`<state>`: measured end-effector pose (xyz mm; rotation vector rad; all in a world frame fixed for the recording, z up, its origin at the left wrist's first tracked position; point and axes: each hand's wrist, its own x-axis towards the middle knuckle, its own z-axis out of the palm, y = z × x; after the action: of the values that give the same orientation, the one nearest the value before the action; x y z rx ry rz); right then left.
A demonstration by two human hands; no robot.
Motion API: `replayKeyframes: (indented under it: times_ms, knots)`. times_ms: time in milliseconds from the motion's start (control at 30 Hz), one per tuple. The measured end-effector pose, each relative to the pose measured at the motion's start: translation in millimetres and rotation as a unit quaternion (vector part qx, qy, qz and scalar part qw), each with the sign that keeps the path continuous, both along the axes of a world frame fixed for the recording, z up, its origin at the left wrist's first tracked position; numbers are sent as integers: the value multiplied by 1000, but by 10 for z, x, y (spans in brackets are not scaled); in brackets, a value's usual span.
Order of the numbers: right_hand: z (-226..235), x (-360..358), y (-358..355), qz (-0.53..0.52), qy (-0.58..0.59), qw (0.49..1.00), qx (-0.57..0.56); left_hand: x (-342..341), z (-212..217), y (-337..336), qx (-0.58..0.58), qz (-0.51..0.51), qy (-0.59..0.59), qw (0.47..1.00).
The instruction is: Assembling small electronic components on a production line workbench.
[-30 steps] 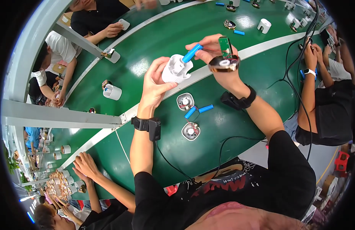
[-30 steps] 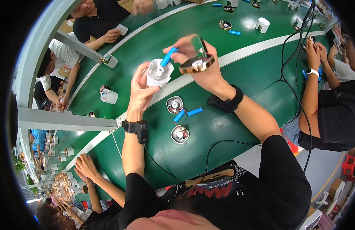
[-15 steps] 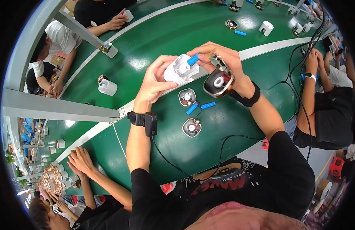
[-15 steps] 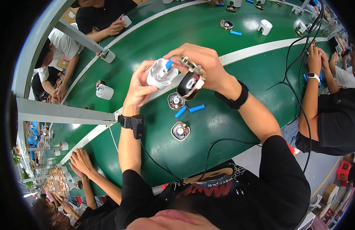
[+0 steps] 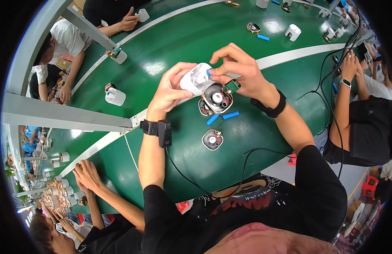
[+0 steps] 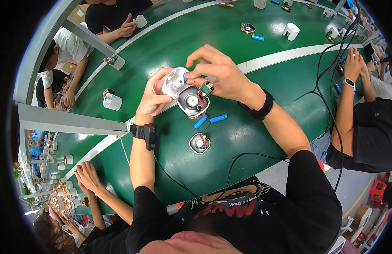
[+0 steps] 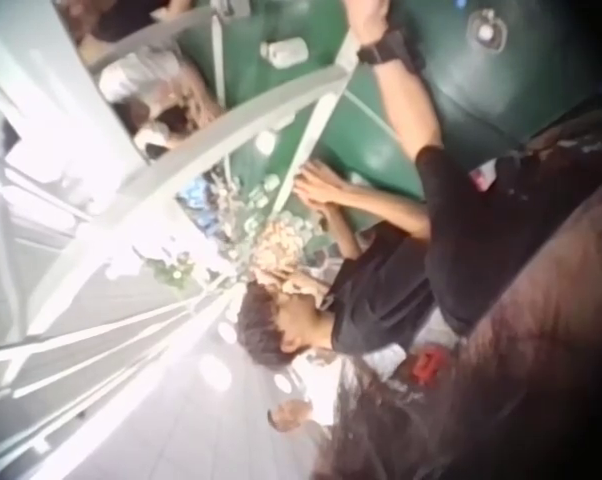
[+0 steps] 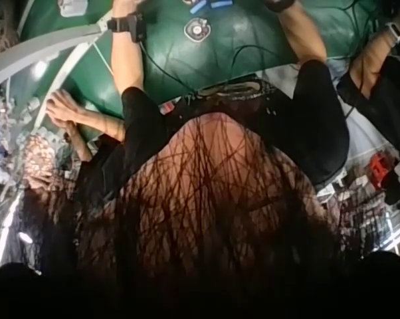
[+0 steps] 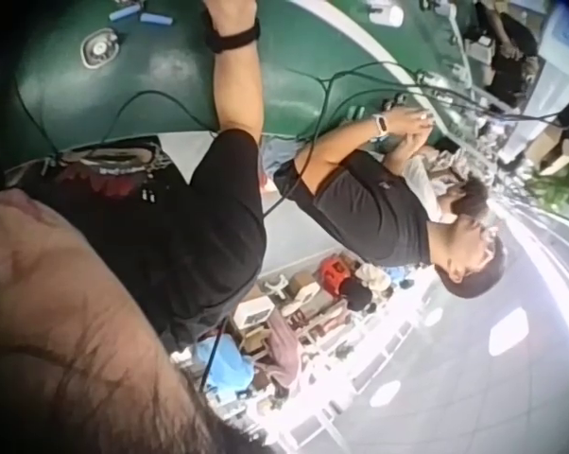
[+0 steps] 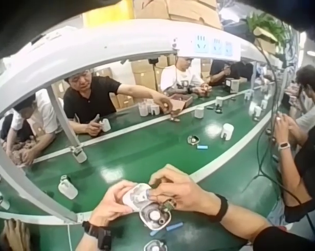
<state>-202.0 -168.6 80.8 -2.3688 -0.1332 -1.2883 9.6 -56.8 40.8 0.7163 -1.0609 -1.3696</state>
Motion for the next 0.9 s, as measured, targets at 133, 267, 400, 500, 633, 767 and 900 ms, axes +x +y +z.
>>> replayKeyframes:
  times_ms: [133,267,400,500,633,767,900]
  knots:
    - [-74,19,-42,15,22,1000,17,25,-34,-6,-6,-10,9,1000]
    - [-60,20,-37,76,83,988,107,70,-106,14,-6,-43,45,998]
    - [-36,24,7,52,75,993,73,84,-146,19,4,-66,68,996]
    - [-56,33,10,65,76,990,97,90,-143,26,8,-63,67,996]
    - [-71,-28,2,51,152,978,130,104,-152,14,3,-57,60,997]
    - [-70,-17,70,91,159,957,226,132,-168,19,-3,-61,68,996]
    - [-137,9,4,102,201,948,226,216,-247,-17,-9,-31,65,997]
